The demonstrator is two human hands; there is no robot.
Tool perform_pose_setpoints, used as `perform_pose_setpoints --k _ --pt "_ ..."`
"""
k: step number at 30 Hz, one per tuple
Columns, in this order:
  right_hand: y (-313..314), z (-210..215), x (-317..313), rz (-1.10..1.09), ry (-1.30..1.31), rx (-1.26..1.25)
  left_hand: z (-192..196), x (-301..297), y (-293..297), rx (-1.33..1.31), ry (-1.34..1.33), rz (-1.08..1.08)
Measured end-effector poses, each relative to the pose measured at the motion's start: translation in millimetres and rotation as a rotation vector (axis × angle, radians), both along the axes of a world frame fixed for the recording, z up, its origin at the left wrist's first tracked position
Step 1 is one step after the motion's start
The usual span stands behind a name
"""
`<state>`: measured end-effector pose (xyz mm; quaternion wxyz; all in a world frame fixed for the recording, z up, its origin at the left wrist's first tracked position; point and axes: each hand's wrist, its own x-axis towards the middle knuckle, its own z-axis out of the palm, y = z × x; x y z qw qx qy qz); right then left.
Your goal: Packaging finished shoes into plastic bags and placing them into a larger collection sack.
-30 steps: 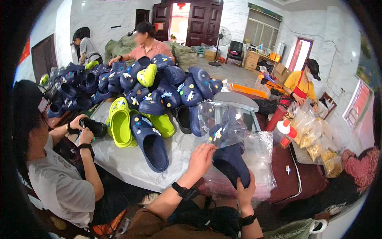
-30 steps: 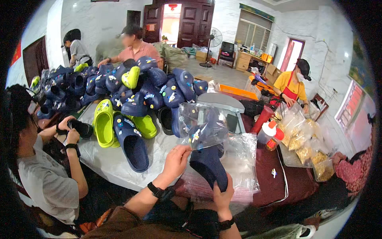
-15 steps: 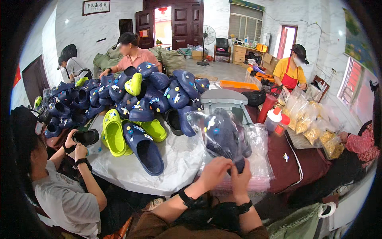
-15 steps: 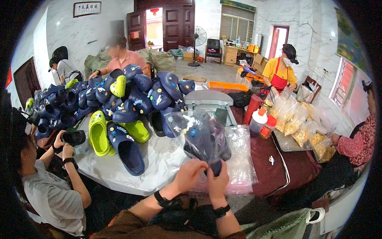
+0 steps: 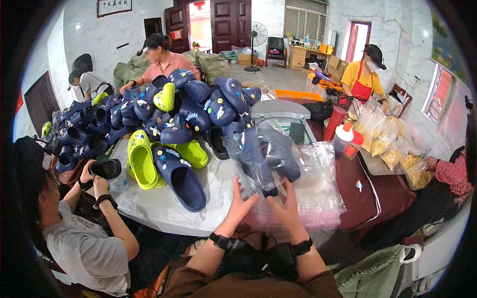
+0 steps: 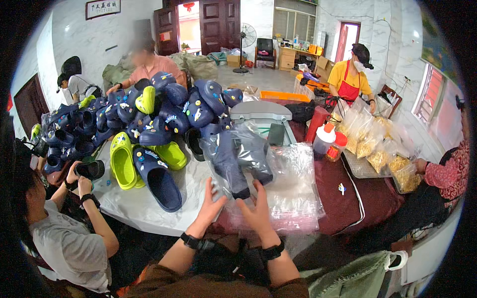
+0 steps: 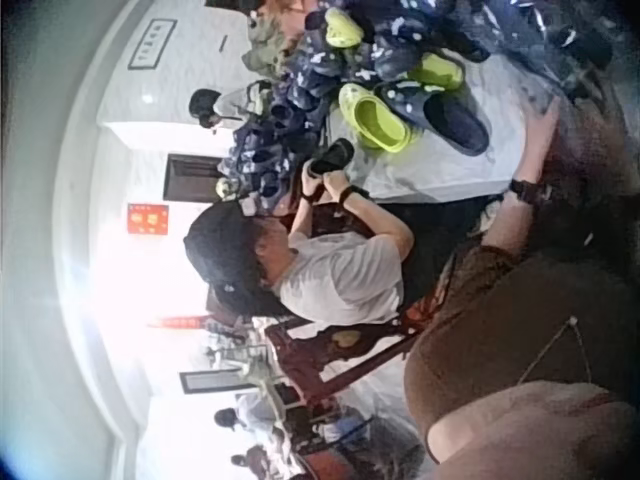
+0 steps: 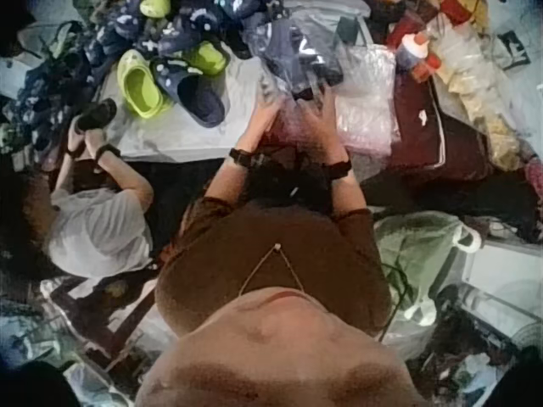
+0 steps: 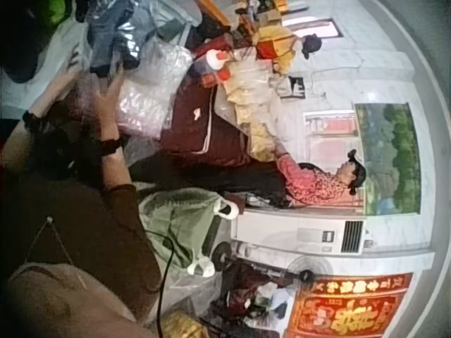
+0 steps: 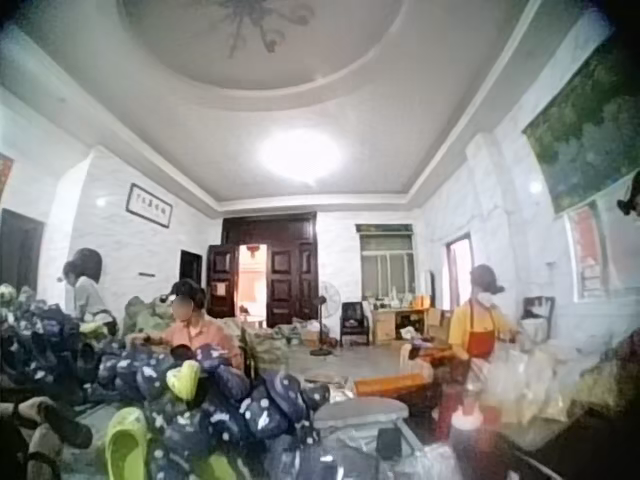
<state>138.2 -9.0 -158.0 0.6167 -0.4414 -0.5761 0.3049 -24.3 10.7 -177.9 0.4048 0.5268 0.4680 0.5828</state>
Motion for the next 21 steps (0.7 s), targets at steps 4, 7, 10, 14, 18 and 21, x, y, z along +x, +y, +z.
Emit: perform_pose_setpoints --k 4,7,10,14,18,21 --pt "-8 22 29 0.130 -0.448 -0.141 -19 14 13 -0.054 -0.115 -0.253" --pt "-4 41 42 -0.387 -0.663 0.184 -6 26 10 -0.018 -0.134 -0.230" --pt "17 61 40 -0.434 -0.628 0.387 0 23 5 -0.057 -0.137 -0.181" --pt "36 30 36 0.070 -0.378 0.024 -20 17 7 0.123 -0.028 -0.132" --pt "22 15 20 0.039 -0.383 -0.035 -17 30 -14 0.169 0.365 0.058" --pt "0 35 8 -0.044 -0.288 -0.120 -24 36 -35 0.300 0.620 0.107"
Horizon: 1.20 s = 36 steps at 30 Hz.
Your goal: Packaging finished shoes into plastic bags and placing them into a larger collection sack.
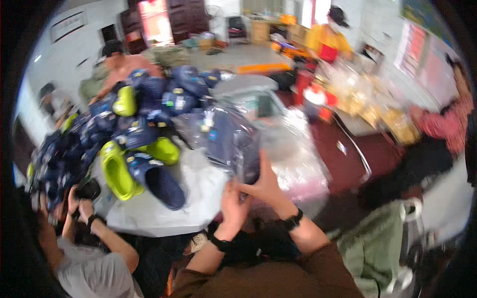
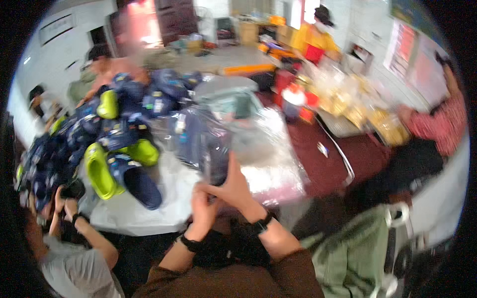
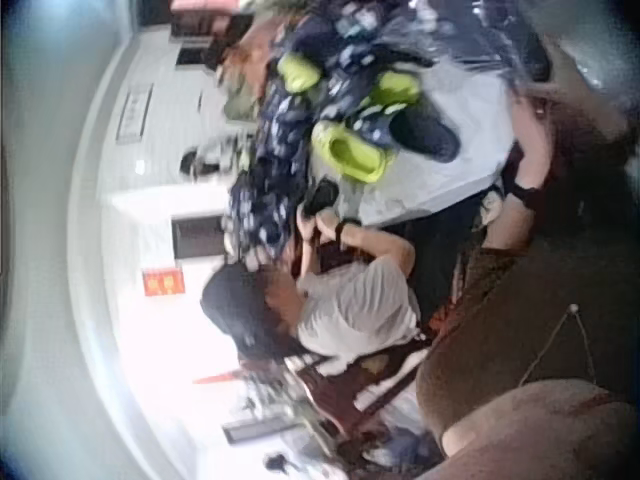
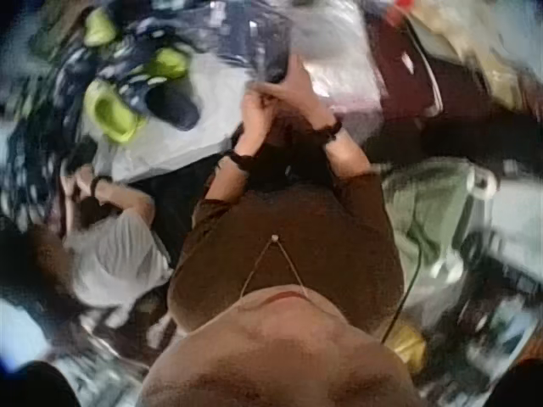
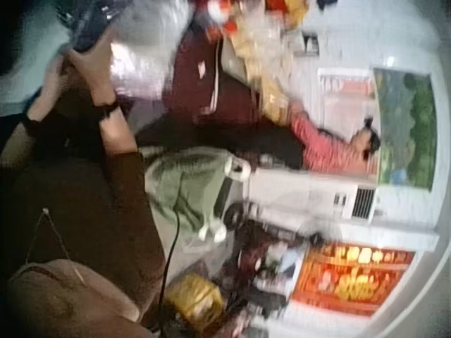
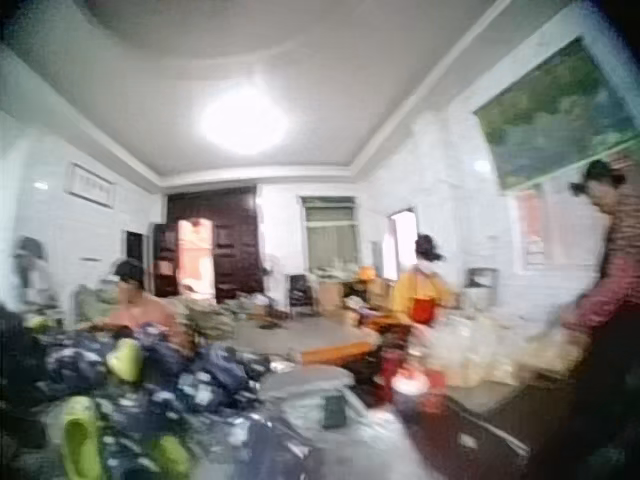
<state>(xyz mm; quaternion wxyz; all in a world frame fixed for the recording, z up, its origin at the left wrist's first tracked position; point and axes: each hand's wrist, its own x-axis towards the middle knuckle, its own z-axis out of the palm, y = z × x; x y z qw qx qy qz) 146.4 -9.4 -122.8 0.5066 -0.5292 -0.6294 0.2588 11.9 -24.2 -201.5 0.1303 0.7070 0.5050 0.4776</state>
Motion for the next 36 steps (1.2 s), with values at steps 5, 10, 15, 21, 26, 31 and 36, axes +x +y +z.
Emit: perform_pose_setpoints --k 5,10,15,21,26,31,36 --pt "-43 1 36 -0.121 0.150 0.043 51 22 -39 0.134 0.145 -0.243" --pt "-115 39 124 -0.117 0.496 -0.001 93 62 -61 0.258 0.187 -0.977" --pt "-223 75 244 -0.311 0.194 -0.178 102 79 -71 0.388 0.026 -1.122" --pt "-375 89 354 -0.607 0.100 -0.699 78 86 -62 0.318 0.221 -1.072" --pt "-444 42 368 -0.864 -0.138 -1.062 68 98 -66 0.219 0.322 -1.218" --pt "-478 -48 372 -0.978 0.259 -1.086 59 112 -64 0.209 0.331 -1.264" --pt "-492 -111 356 -0.892 0.484 -1.018 56 115 -68 0.175 0.383 -1.283"
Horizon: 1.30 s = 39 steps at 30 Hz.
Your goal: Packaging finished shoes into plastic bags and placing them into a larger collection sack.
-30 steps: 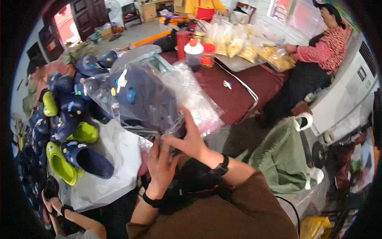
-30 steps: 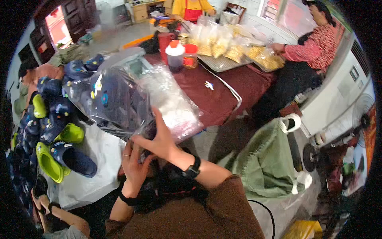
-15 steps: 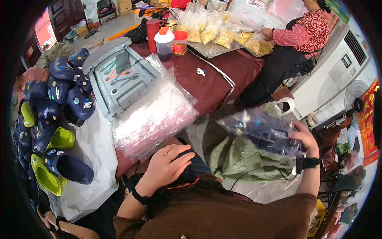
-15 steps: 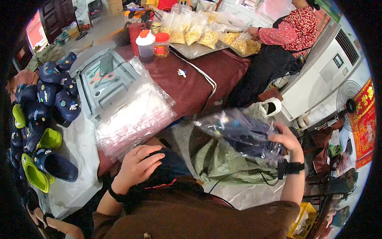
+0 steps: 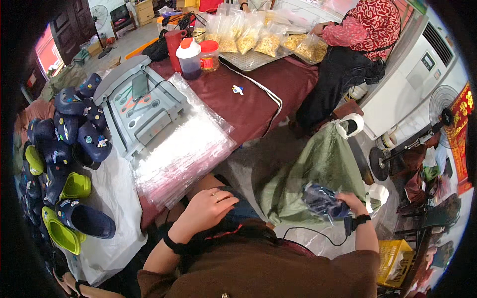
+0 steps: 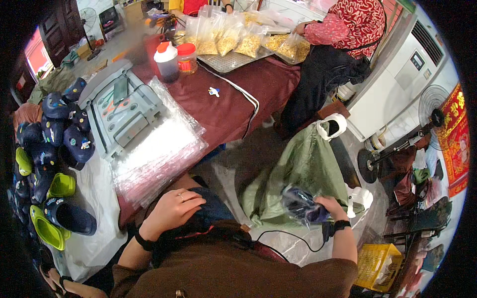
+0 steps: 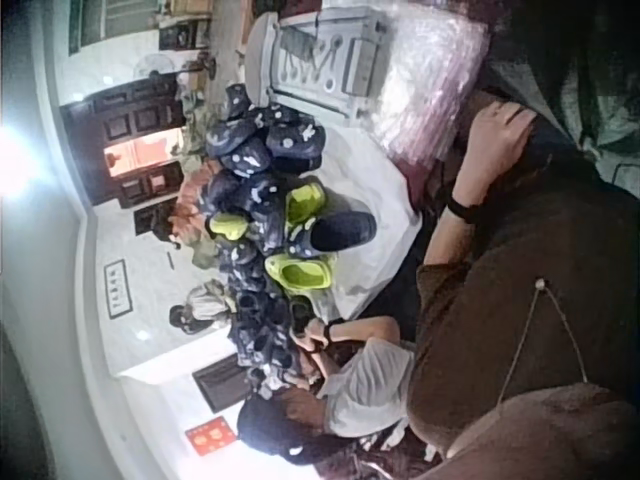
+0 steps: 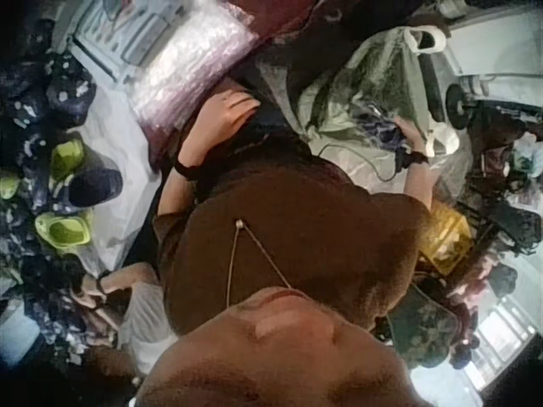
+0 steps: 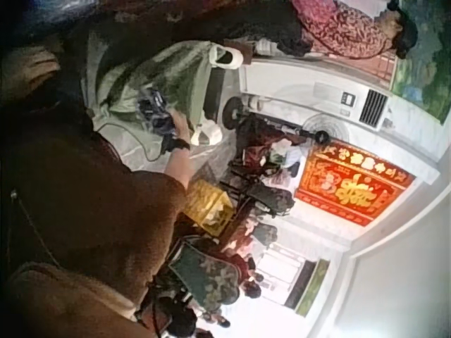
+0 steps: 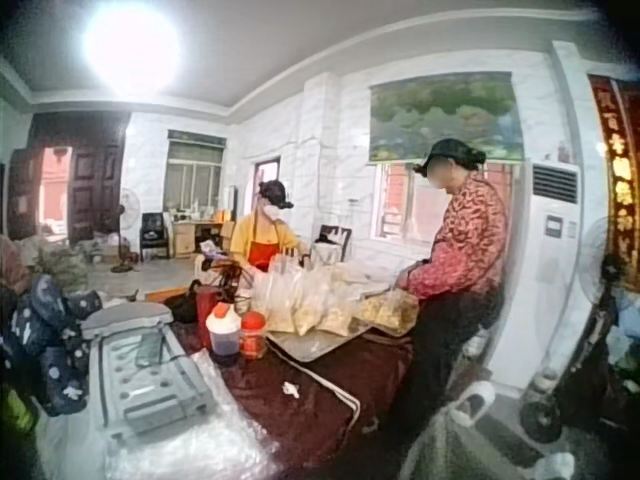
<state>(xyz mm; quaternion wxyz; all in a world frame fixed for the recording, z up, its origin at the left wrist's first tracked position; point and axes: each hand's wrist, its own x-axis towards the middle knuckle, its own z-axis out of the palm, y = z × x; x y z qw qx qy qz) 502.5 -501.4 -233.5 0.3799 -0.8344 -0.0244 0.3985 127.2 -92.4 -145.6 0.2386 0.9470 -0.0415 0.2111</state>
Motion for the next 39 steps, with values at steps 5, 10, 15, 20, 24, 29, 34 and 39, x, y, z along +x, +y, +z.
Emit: perform_pose_setpoints --k 5,10,15,20,24,29,34,39 --pt "-30 38 -1 0.071 -0.054 0.199 -9 2 3 0.020 0.055 -0.005" --pt "-32 99 -11 -0.113 -0.202 0.103 -8 6 2 0.001 0.014 -0.032" --pt "-22 51 4 -0.253 -0.043 -0.009 -8 -2 4 -0.018 -0.005 0.021" --pt "11 -36 10 -0.344 0.308 0.083 -12 -1 5 -0.006 0.012 0.008" --pt "21 -24 0 -0.219 0.357 0.169 -27 13 11 -0.048 0.116 -0.048" --pt "8 74 -11 -0.118 0.230 -0.120 -60 84 12 -0.287 0.586 -0.122" --pt "-24 98 -5 -0.175 0.134 0.029 -104 195 -51 -0.945 0.896 -0.067" --pt "-76 69 26 0.220 0.069 -0.035 -114 214 -111 -1.104 0.810 -0.168"
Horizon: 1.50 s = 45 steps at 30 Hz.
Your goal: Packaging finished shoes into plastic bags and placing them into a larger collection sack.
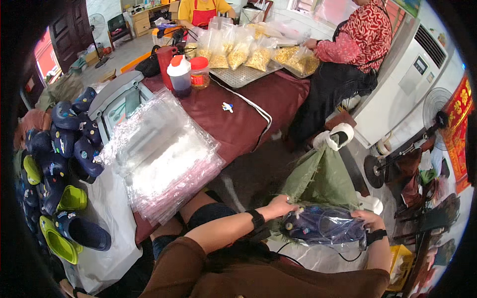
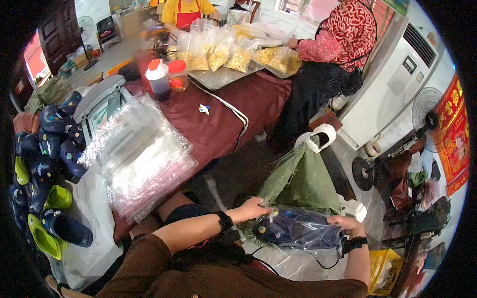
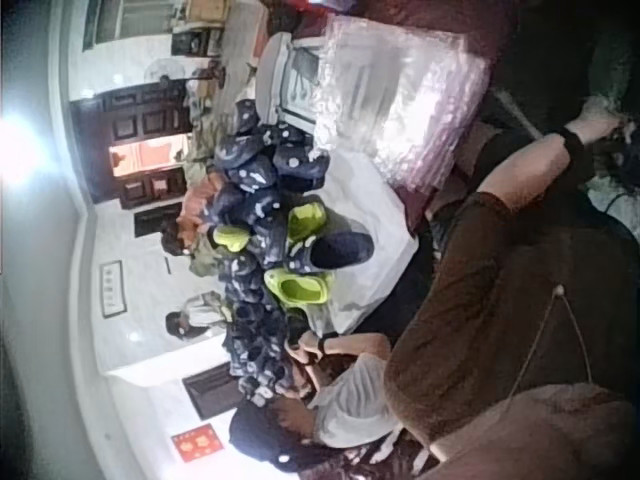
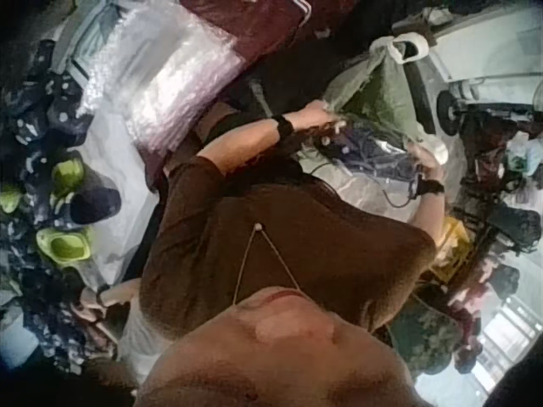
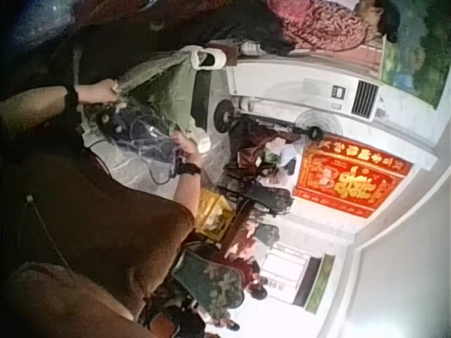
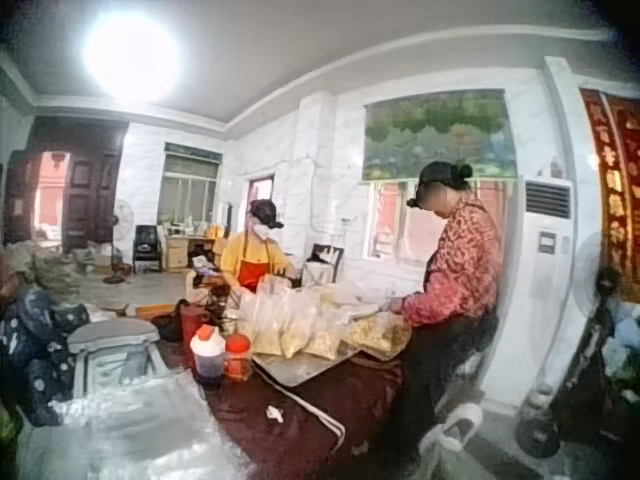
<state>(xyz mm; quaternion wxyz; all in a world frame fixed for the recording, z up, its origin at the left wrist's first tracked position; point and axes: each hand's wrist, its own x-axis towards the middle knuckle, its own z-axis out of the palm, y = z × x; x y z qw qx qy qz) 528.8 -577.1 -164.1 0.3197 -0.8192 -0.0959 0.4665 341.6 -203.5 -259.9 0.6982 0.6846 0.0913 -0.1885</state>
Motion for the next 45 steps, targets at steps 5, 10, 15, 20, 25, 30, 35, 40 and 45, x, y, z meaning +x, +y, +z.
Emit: perform_pose_setpoints --k 5,10,15,20,25,30,35,40,45 --pt "22 11 5 -0.305 0.089 0.051 -8 -18 23 0.313 -0.187 0.261" --pt "93 5 -5 -0.308 0.054 0.170 16 -19 31 0.165 -0.221 0.291" --pt "153 -81 24 -0.230 0.288 0.184 68 -25 20 0.013 -0.396 0.346" --pt "189 -142 42 -0.019 -0.165 -0.024 79 -11 20 0.062 -0.504 0.339" --pt "248 -57 -19 0.553 -0.248 0.013 59 -33 39 0.155 -0.386 0.343" --pt "246 43 -74 0.706 -0.854 -0.142 26 -34 43 0.323 -0.420 0.370" --pt "289 152 -164 0.684 -1.096 0.255 53 -67 49 0.447 -0.416 0.206" --pt "359 179 -212 0.853 -1.030 0.849 126 -164 82 0.703 -0.634 -0.005" --pt "480 167 -245 0.985 -0.975 1.222 258 -299 100 0.581 -0.987 0.165"
